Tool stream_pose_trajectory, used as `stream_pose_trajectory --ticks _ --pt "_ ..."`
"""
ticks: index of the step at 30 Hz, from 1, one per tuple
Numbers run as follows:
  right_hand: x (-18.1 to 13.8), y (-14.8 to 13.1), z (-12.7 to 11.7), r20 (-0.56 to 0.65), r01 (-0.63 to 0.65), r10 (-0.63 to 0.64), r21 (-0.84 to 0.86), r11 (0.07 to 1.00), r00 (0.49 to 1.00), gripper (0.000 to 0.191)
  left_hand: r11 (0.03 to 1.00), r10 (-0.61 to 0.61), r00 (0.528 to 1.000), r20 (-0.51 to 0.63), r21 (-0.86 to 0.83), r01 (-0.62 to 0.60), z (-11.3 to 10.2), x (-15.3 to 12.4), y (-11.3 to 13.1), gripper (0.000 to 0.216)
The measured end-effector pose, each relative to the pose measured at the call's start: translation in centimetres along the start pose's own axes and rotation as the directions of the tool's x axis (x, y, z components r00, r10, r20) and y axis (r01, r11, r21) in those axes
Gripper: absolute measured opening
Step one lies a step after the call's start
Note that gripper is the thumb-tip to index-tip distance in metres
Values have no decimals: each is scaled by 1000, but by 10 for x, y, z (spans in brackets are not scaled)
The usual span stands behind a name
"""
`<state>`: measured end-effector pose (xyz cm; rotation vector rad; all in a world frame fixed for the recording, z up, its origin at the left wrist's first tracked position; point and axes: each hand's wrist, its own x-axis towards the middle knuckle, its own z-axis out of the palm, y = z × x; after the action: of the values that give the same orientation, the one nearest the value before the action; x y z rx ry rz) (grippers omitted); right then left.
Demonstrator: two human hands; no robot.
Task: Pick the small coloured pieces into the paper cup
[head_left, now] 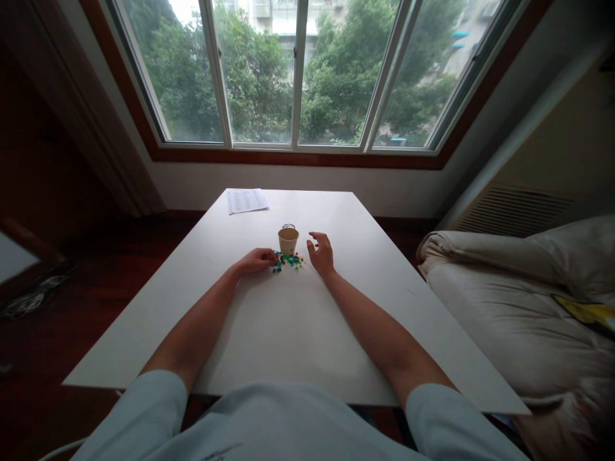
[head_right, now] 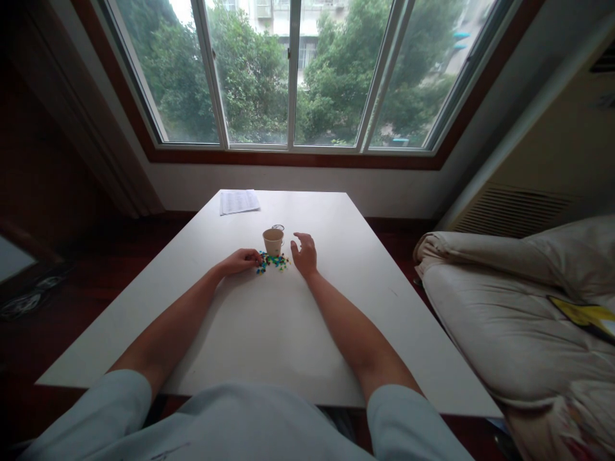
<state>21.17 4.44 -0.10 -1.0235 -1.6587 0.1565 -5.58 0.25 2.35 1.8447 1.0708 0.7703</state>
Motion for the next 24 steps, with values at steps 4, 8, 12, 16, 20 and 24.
stream_pose_trajectory --ticks 4,8,12,16,20,24 --pt "0 -3 0 8 -3 3 11 1000 1000 32 990 8 999 -31 -138 -12 -1 2 -7 34" --pt "0 -6 0 23 8 -9 21 1000 1000 32 982 23 997 -67 -185 -35 3 5 -12 33" --pt "0 -4 0 28 5 -6 24 1000 1000 32 981 39 992 -116 -185 -60 4 6 -12 30" --pt "-1 -3 1 35 5 -6 26 1000 999 30 982 52 990 -130 -174 -75 3 5 -8 29" --pt "-1 -4 0 44 -1 0 27 1000 999 30 981 54 989 -141 -177 -78 6 7 -6 32" --pt "-1 -4 1 57 -22 20 27 999 998 31 998 46 976 -214 -34 -55 10 7 -6 28"
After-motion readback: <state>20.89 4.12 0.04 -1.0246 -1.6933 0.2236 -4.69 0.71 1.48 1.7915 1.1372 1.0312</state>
